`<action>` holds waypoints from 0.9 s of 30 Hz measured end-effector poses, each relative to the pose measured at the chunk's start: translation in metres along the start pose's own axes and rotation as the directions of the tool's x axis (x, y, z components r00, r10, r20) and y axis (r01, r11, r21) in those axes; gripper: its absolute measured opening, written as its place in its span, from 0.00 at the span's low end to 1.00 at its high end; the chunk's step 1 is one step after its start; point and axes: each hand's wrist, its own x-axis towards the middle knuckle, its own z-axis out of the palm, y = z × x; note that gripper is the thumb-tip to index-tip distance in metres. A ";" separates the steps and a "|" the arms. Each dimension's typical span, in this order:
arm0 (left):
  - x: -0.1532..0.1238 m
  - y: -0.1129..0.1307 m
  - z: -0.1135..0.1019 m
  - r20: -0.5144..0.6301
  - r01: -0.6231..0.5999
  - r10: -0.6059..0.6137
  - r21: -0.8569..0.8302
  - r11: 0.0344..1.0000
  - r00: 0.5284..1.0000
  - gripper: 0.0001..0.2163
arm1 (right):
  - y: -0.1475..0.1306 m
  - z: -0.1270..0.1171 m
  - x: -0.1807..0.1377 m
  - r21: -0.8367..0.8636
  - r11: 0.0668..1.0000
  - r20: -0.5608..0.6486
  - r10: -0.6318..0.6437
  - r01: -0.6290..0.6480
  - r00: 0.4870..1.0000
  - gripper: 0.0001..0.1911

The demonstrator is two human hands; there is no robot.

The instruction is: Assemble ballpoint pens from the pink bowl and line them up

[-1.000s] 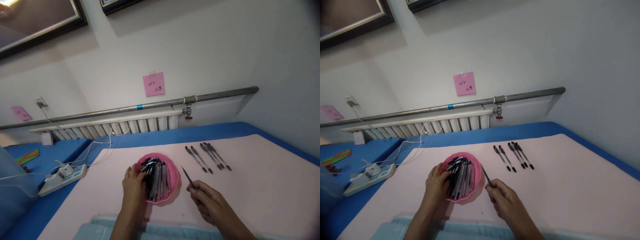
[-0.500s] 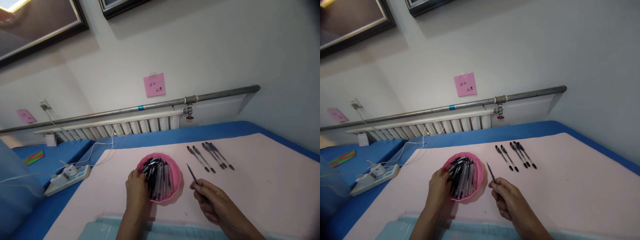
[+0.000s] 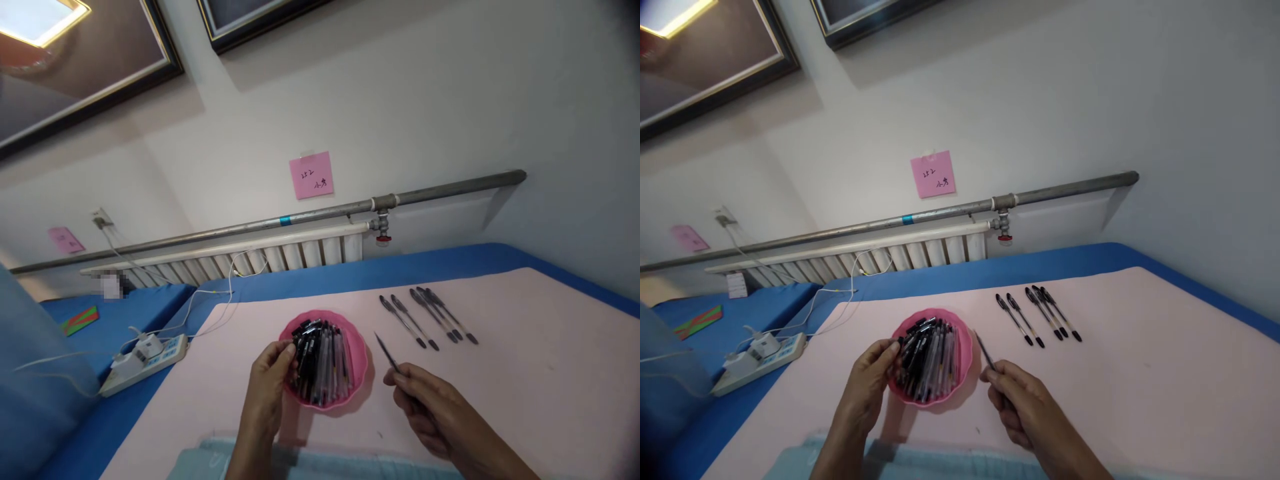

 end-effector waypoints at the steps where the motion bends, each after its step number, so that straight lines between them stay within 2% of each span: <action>1: -0.003 0.002 0.004 0.048 0.068 -0.062 -0.134 0.989 0.997 0.11 | 0.002 0.003 -0.001 -0.029 1.000 0.029 0.009 -0.008 1.000 0.14; 3: -0.009 0.006 0.012 0.135 0.178 -0.141 -0.324 0.929 0.981 0.14 | 0.008 0.010 -0.002 -0.111 0.994 0.088 -0.001 0.011 0.996 0.14; 5: -0.014 0.008 0.020 0.188 0.248 -0.184 -0.414 0.876 0.965 0.14 | 0.015 0.018 -0.004 -0.219 0.973 0.113 -0.050 0.074 0.992 0.14; 11: -0.022 -0.001 0.035 0.270 0.351 -0.244 -0.495 0.795 0.932 0.11 | 0.020 0.027 -0.011 -0.480 0.853 0.145 -0.156 0.207 0.977 0.14; 15: -0.022 -0.007 0.038 0.325 0.359 -0.216 -0.484 0.799 0.921 0.10 | 0.012 0.023 -0.012 -0.484 0.848 0.167 -0.155 0.218 0.974 0.15; 20: -0.024 -0.009 0.041 0.307 0.323 -0.195 -0.451 0.832 0.932 0.09 | 0.010 0.022 -0.014 -0.500 0.843 0.156 -0.139 0.199 0.978 0.15; 27: -0.029 -0.015 0.053 0.249 0.268 -0.184 -0.363 0.892 0.951 0.11 | 0.015 0.021 -0.012 -0.425 0.893 0.089 -0.119 0.145 0.989 0.18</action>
